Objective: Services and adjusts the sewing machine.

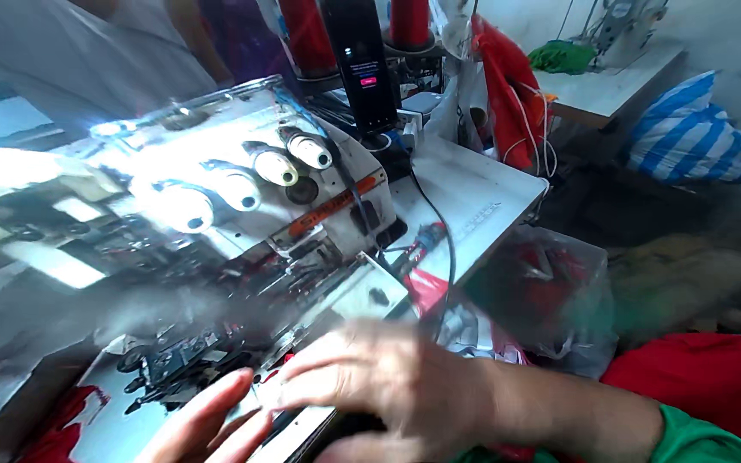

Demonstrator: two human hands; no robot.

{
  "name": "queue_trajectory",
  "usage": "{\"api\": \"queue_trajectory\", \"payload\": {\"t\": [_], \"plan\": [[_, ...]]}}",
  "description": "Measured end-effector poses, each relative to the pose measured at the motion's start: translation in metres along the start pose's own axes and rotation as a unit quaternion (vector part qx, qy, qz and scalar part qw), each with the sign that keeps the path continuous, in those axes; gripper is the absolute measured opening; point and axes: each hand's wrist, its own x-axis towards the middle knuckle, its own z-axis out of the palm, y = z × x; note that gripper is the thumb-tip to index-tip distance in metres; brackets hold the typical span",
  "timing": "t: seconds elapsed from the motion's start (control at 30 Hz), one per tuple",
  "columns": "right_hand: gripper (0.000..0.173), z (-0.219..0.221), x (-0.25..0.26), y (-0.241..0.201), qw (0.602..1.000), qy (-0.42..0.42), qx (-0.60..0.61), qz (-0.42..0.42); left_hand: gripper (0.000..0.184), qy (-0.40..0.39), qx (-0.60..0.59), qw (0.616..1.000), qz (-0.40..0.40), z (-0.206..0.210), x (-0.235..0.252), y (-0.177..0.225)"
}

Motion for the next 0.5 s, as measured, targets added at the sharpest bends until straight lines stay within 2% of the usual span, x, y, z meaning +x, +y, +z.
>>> {"api": "queue_trajectory", "payload": {"t": [0.07, 0.17, 0.2, 0.23, 0.27, 0.3, 0.4, 0.5], "plan": [[0.02, 0.004, -0.003, -0.006, 1.0, 0.0, 0.003, -0.03, 0.032, 0.005, -0.01, 0.999, -0.03, 0.024, 0.015, 0.005], [0.013, -0.01, -0.005, -0.003, 0.998, 0.014, -0.06, 0.015, 0.026, 0.043, 0.012, 0.996, -0.078, 0.049, 0.03, -0.002], [0.012, -0.018, -0.004, 0.0, 0.995, 0.015, -0.083, 0.046, 0.034, 0.051, 0.034, 0.994, -0.091, 0.052, 0.032, -0.006], [0.013, -0.026, -0.002, 0.004, 0.991, 0.025, -0.109, 0.078, 0.053, 0.038, 0.059, 0.993, -0.098, 0.051, 0.033, -0.008], [0.013, -0.034, -0.001, 0.01, 0.983, 0.056, -0.141, 0.103, 0.07, 0.023, 0.077, 0.991, -0.106, 0.048, 0.034, -0.009], [0.013, -0.042, 0.003, 0.02, 0.974, 0.098, -0.164, 0.123, 0.078, 0.015, 0.084, 0.99, -0.109, 0.044, 0.034, -0.009], [0.015, -0.068, 0.017, 0.055, 0.948, 0.162, -0.21, 0.175, 0.059, 0.021, 0.09, 0.993, -0.074, 0.029, 0.026, -0.008], [0.02, -0.072, 0.032, 0.079, 0.937, 0.129, -0.221, 0.238, 0.04, 0.048, 0.101, 0.993, -0.028, 0.014, 0.01, -0.011]]}}
